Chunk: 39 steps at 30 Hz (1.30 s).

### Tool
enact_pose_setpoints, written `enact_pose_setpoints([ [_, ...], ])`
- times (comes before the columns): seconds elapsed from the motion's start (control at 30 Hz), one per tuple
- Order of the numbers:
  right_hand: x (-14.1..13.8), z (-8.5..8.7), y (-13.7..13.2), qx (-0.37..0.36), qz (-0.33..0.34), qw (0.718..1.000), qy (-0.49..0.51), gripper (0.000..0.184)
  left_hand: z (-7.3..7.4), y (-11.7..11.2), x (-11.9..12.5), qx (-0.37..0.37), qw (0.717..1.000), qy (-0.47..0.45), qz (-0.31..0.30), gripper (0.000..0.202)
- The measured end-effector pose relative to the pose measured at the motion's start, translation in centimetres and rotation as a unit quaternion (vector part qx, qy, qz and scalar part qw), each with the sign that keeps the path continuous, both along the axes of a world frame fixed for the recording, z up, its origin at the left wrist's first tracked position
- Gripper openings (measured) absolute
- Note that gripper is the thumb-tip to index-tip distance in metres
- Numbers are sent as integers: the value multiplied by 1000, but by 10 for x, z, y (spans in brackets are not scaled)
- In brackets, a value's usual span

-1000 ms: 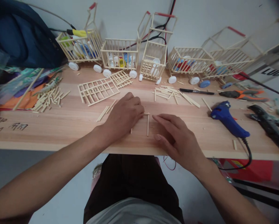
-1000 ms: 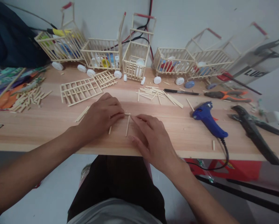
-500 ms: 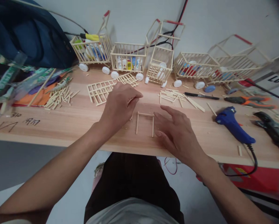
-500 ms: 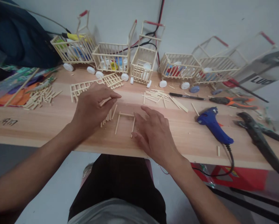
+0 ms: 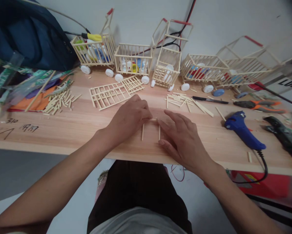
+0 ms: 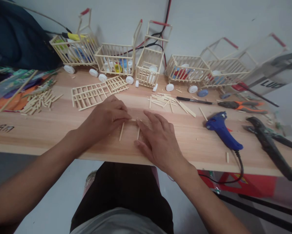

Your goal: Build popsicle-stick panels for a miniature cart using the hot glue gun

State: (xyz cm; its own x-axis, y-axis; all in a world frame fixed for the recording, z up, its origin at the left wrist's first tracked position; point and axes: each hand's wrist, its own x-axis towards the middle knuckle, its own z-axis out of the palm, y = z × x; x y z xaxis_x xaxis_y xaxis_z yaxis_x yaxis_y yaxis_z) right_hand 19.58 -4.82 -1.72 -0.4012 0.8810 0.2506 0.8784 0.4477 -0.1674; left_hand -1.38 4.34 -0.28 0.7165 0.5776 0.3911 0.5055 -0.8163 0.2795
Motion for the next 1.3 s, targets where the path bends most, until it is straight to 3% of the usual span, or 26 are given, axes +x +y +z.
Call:
enact_pose_setpoints([
  [0.53,-1,-1,1,-2,-2,1000,0,48,-9,1,3,6,1000,5,-24,26],
  [0.77,5,-2,-1,19,-7,999,32,62,-9,1,4,11,1000,-3,-27,25],
  [1.3,0,0,0,-3,-3,1000,-6,53,-9,-1,5,13,1000,20,-15,30],
])
